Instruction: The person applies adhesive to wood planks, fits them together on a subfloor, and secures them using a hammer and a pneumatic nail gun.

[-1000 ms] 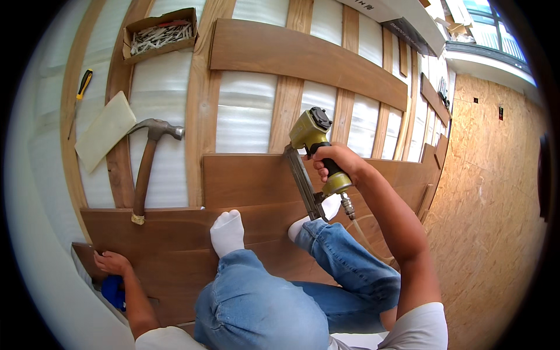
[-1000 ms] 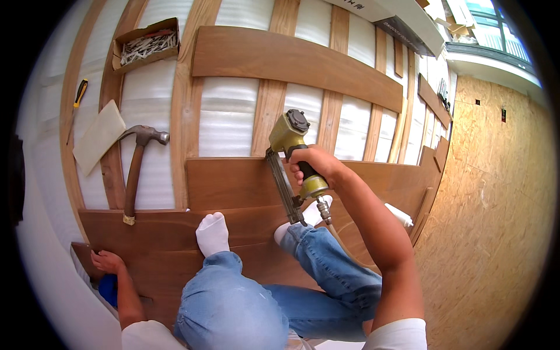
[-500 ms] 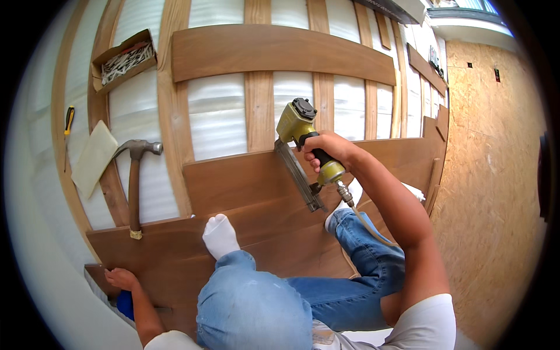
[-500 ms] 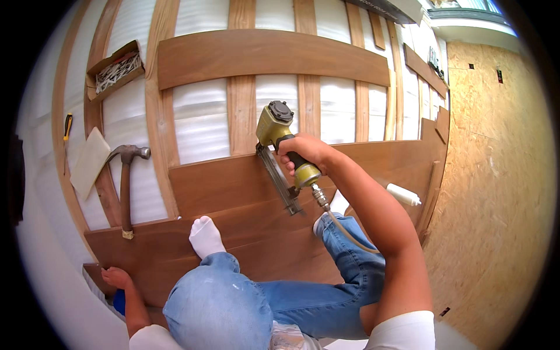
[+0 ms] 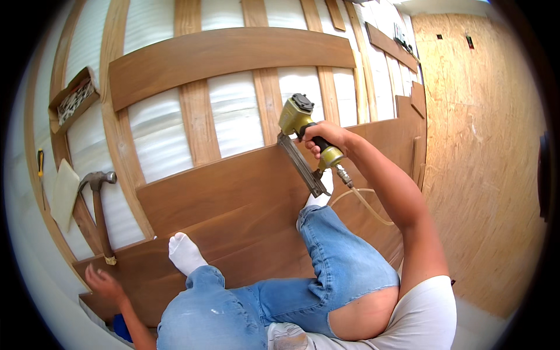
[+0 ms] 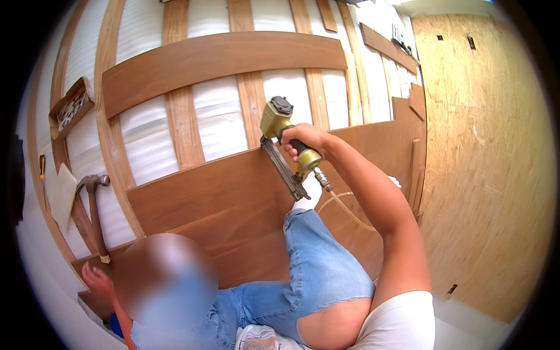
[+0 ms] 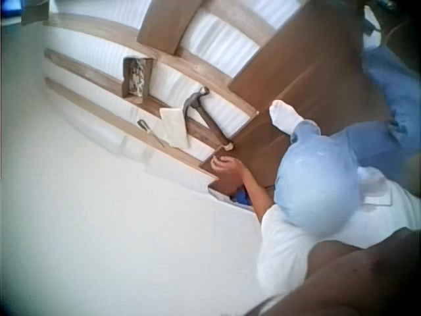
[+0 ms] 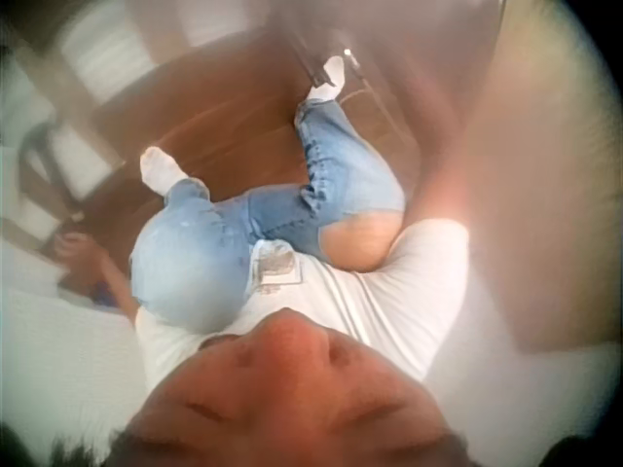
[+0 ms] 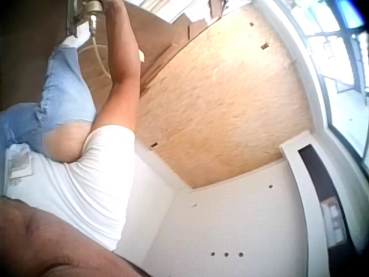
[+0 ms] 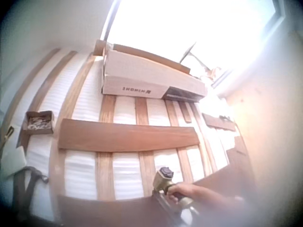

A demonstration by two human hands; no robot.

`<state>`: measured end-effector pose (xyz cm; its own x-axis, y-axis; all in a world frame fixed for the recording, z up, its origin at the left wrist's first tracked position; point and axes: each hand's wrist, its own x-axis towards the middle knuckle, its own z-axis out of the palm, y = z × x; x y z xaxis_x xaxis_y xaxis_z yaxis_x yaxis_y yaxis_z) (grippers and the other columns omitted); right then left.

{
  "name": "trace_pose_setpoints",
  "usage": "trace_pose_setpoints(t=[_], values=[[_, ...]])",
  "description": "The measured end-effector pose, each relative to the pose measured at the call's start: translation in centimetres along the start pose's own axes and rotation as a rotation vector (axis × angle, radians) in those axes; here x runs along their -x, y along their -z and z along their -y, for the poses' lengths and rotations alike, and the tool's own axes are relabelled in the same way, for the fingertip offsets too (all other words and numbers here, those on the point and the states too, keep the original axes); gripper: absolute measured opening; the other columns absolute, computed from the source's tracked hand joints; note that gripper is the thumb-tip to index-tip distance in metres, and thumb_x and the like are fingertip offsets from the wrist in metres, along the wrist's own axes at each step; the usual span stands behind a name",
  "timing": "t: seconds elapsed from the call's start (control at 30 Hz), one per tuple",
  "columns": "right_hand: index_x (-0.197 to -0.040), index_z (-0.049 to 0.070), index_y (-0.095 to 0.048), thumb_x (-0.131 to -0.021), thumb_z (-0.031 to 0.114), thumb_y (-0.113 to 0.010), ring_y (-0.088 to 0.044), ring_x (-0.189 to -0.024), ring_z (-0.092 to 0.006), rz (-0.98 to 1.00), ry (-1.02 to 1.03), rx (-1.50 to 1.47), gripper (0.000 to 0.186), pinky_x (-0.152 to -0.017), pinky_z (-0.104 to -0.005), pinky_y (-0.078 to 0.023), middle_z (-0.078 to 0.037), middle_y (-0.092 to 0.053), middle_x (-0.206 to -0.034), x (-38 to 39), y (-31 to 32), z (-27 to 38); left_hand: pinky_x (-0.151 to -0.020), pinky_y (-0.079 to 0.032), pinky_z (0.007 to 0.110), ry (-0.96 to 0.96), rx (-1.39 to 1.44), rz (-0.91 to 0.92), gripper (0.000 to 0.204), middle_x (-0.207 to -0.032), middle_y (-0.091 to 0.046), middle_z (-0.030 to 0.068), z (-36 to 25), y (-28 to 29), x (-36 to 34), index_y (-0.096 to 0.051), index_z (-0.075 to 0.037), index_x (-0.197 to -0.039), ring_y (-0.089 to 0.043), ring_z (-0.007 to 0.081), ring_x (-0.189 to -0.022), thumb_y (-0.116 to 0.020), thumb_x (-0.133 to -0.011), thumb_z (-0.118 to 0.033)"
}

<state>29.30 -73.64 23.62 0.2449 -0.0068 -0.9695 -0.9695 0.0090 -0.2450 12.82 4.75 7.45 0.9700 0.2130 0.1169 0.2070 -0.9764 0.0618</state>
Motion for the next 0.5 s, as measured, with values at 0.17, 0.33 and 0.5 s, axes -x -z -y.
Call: trace_pose_setpoints(t=[0.17,0.33,0.5], values=[[-0.098,-0.005,-0.063,-0.088,0.011,-0.063,-0.056,-0.055,-0.0100,0.073,0.013,-0.026,0.019,-0.054,-0.0291,-0.053,-0.002,-0.057,-0.069,-1.4,0.1,0.1,-0.109,-0.043,0.047,-0.444,0.577,0.070,0.038,-0.130,-0.062,0.0198,-21.4,-2.2,-4.9,-0.062,-0.001,-0.136,-0.057,0.0370,-0.124,-0.057,-0.099,-0.008],[-0.092,-0.002,-0.061,-0.088,0.011,-0.062,-0.056,-0.054,-0.0095,0.047,0.008,-0.013,0.013,-0.054,-0.0292,-0.055,-0.002,-0.059,-0.068,-0.7,3.1,-0.5,-0.094,-0.046,0.045,-0.604,0.566,0.136,0.025,-0.112,-0.063,0.0139,-37.5,-4.3,-7.8,-0.065,-0.004,-0.119,-0.059,0.0336,-0.106,-0.064,-0.094,-0.007],[-0.075,0.004,-0.058,-0.088,0.011,-0.060,-0.056,-0.054,-0.0114,0.124,0.051,0.026,0.015,-0.054,-0.0298,-0.055,-0.004,-0.058,-0.068,-1.5,3.8,-0.6,-0.084,-0.046,0.045,-0.563,0.504,0.104,0.007,-0.097,-0.060,0.0124,-38.5,-6.5,-7.5,-0.063,-0.005,-0.102,-0.058,0.0331,-0.092,-0.061,-0.096,-0.009]])
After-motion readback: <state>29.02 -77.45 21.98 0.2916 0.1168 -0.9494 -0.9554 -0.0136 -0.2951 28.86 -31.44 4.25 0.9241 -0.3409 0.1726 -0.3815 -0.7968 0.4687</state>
